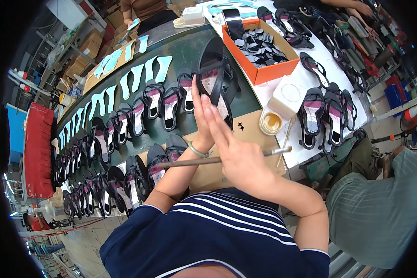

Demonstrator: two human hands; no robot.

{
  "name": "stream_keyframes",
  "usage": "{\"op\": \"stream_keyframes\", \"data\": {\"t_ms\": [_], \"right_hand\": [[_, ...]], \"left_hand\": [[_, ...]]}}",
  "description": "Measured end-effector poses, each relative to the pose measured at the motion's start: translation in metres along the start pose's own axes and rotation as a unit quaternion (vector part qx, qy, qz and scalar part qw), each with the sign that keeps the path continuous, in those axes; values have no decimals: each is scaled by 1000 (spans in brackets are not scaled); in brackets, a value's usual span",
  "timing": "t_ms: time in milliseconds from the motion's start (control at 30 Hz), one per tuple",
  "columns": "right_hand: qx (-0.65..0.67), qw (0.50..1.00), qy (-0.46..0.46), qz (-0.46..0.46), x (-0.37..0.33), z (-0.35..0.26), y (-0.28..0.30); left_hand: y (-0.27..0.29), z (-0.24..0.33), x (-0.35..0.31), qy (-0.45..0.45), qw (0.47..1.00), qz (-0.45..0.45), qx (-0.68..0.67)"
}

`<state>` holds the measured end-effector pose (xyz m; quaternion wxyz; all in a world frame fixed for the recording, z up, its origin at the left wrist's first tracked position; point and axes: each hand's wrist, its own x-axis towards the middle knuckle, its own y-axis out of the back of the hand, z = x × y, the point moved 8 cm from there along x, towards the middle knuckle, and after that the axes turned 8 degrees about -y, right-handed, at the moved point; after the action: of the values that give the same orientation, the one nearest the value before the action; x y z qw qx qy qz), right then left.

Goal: Applying glue to the insoles of black sandals using a brush and organizing them on a workbench in a factory setting.

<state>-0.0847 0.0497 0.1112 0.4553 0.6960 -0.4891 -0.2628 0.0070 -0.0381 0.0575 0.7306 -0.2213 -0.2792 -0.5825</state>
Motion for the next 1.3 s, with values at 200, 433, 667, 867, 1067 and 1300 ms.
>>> {"op": "stream_keyframes", "data": {"t_ms": [200,433,667,867,1067,1300], "right_hand": [[-56,998,-13,21,11,8,-10],[-44,996,3,76,16,7,20],[-26,999,7,28,3,2,7],[-102,995,7,15,12,-1,-12],[-124,991,33,45,20,-10,2],[53,993,73,70,-4,-7,49]], "left_hand": [[-5,5,5,-1,1000,-3,-9],[-6,3,3,-11,1000,7,-28],[-1,15,8,26,999,15,-39],[1,3,1,25,999,-18,-16],[5,-12,-2,39,992,33,-118],[31,-60,5,273,864,93,-413]]}}
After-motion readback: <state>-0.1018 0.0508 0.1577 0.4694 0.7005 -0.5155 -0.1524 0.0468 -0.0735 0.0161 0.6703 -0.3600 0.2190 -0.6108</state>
